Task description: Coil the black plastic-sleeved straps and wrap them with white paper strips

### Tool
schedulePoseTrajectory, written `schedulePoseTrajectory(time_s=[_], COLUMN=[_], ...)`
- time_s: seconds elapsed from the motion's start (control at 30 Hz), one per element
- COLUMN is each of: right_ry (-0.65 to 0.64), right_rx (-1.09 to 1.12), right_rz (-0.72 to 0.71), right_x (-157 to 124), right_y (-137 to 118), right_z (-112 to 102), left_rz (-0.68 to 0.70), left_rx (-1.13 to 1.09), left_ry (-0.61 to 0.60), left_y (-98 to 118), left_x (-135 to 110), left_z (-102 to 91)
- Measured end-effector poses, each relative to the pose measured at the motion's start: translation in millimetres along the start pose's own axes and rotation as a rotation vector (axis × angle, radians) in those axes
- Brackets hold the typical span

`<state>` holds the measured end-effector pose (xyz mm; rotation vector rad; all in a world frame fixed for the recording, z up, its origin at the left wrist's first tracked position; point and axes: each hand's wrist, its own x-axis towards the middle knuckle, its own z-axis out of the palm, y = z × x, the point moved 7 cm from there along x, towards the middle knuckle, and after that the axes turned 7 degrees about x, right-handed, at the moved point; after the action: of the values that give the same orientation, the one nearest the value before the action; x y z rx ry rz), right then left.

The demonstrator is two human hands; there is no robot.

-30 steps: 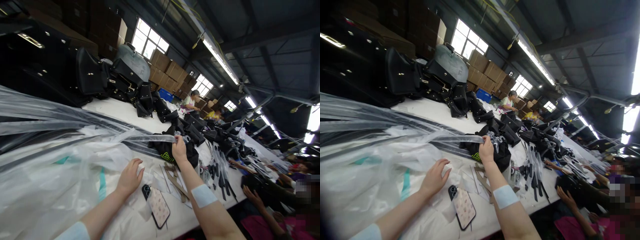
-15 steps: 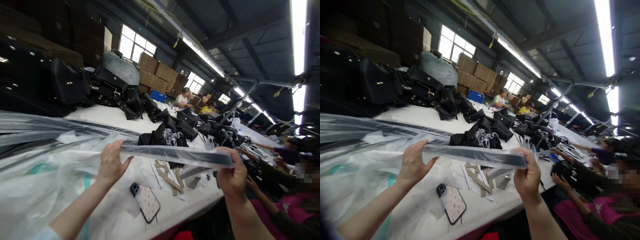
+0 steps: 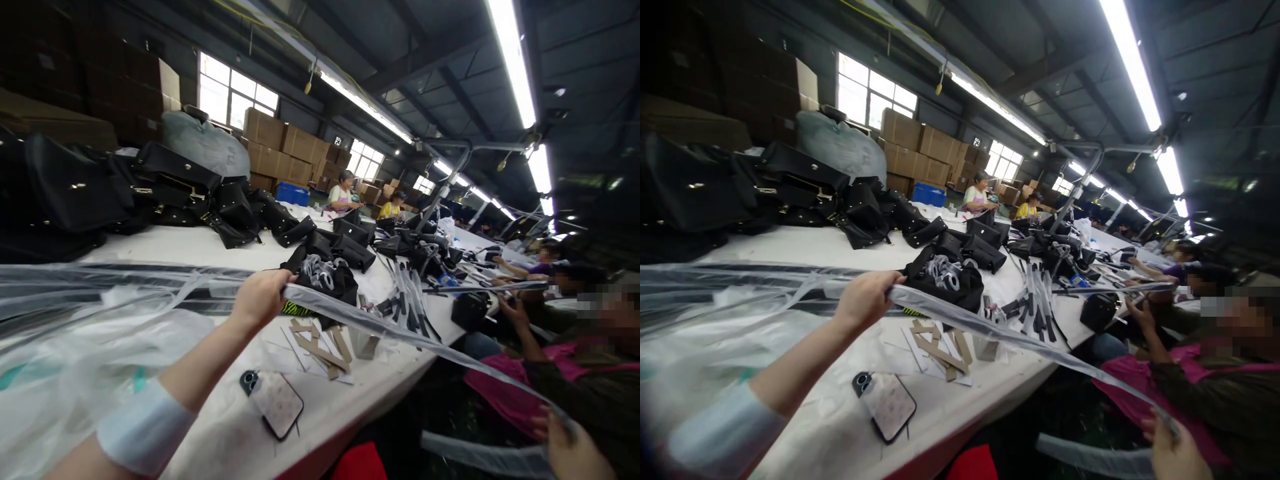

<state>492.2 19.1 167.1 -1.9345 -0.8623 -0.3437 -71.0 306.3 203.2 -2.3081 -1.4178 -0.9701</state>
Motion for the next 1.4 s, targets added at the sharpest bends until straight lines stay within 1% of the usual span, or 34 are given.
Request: schedulePoseTrajectory(time_s=[0.03, 0.07, 0.1, 0.13, 0.17, 0.2, 0.23, 0.27, 0.3, 0.33, 0.37, 0.4, 0.47, 0.5, 0.53, 0.63, 0.67, 0.7, 0.73, 0.77, 0.83, 0.9, 0.97, 1.03, 1.13, 1.23, 1.3, 1.4], right_ry=[-0.019, -0.044, -0.062, -0.13, -0.244, -0.39, -0.588, -0.771, -0.897, -1.006, -1.075, -1.114, -1.135, -1.13, -1.121, -1.116, -1.13, -1.16, -1.21, -1.277, -1.428, -1.527, -1.566, -1.579, -1.584, -1.612, -1.623, -1.609], right_rx=[-0.117, -0.187, -0.178, -0.055, 0.104, 0.236, 0.341, 0.433, 0.478, 0.503, 0.503, 0.483, 0.434, 0.41, 0.385, 0.313, 0.29, 0.275, 0.277, 0.296, 0.364, 0.407, 0.386, 0.343, 0.322, 0.326, 0.325, 0.332], right_rz=[0.025, 0.03, -0.018, -0.114, -0.169, -0.185, -0.17, -0.12, -0.035, 0.061, 0.152, 0.226, 0.294, 0.298, 0.298, 0.332, 0.357, 0.391, 0.428, 0.464, 0.509, 0.494, 0.435, 0.389, 0.388, 0.405, 0.402, 0.39], right_x=[-11.1, -25.9, -44.1, -65.3, -88.6, -112.3, -136.6, -159.0, -176.3, -190.3, -199.6, -204.5, -203.7, -199.6, -194.3, -179.9, -177.7, -177.9, -180.8, -186.3, -201.8, -215.8, -224.7, -228.5, -226.3, -224.3, -225.0, -226.0], right_y=[5.2, 1.7, -12.4, -35.3, -59.3, -82.0, -101.9, -116.4, -122.6, -122.5, -116.2, -105.5, -78.3, -64.0, -50.0, -14.4, -6.5, -1.4, -0.2, -3.1, -20.2, -43.9, -63.6, -74.4, -76.1, -74.0, -76.4, -83.6], right_z=[-0.2, 2.4, 7.4, 17.9, 32.5, 49.8, 70.0, 87.3, 99.5, 107.4, 109.8, 107.1, 90.2, 78.4, 65.9, 34.6, 29.0, 26.8, 28.3, 33.3, 51.2, 73.5, 93.5, 106.3, 112.7, 116.3, 121.4, 130.7], left_rz=[0.072, 0.156, 0.24, 0.34, 0.446, 0.544, 0.633, 0.703, 0.753, 0.786, 0.8, 0.795, 0.736, 0.689, 0.633, 0.492, 0.463, 0.437, 0.415, 0.394, 0.365, 0.358, 0.372, 0.386, 0.381, 0.276, 0.216, 0.185], left_rx=[-0.038, -0.077, -0.109, -0.137, -0.167, -0.203, -0.246, -0.287, -0.326, -0.358, -0.384, -0.41, -0.497, -0.565, -0.645, -0.89, -0.951, -0.992, -1.019, -1.04, -1.077, -1.123, -1.161, -1.189, -1.192, -1.186, -1.194, -1.227], left_ry=[-0.033, -0.093, -0.158, -0.221, -0.278, -0.318, -0.349, -0.382, -0.413, -0.444, -0.479, -0.527, -0.678, -0.794, -0.941, -1.449, -1.601, -1.724, -1.813, -1.866, -1.902, -1.899, -1.893, -1.905, -2.011, -2.118, -2.135, -2.113], left_y=[32.5, 67.9, 104.6, 142.5, 179.8, 214.0, 244.1, 268.4, 286.4, 297.8, 302.8, 301.8, 285.5, 272.6, 258.0, 217.0, 206.4, 198.0, 192.4, 190.0, 194.0, 205.5, 215.1, 215.4, 198.1, 179.9, 177.8, 185.1], left_x=[1.2, -0.2, -4.6, -12.4, -23.7, -37.4, -52.7, -68.3, -82.8, -95.5, -105.6, -113.2, -122.6, -126.6, -131.7, -154.4, -162.3, -169.0, -174.0, -177.1, -179.9, -180.1, -179.7, -180.0, -187.1, -195.9, -198.7, -198.9], left_z=[1.8, 7.3, 14.6, 22.6, 30.2, 36.4, 41.1, 45.2, 48.7, 51.9, 55.2, 59.0, 68.4, 74.2, 80.7, 95.3, 97.5, 99.1, 100.4, 101.5, 102.5, 101.4, 101.0, 103.5, 111.8, 120.6, 123.8, 126.2])
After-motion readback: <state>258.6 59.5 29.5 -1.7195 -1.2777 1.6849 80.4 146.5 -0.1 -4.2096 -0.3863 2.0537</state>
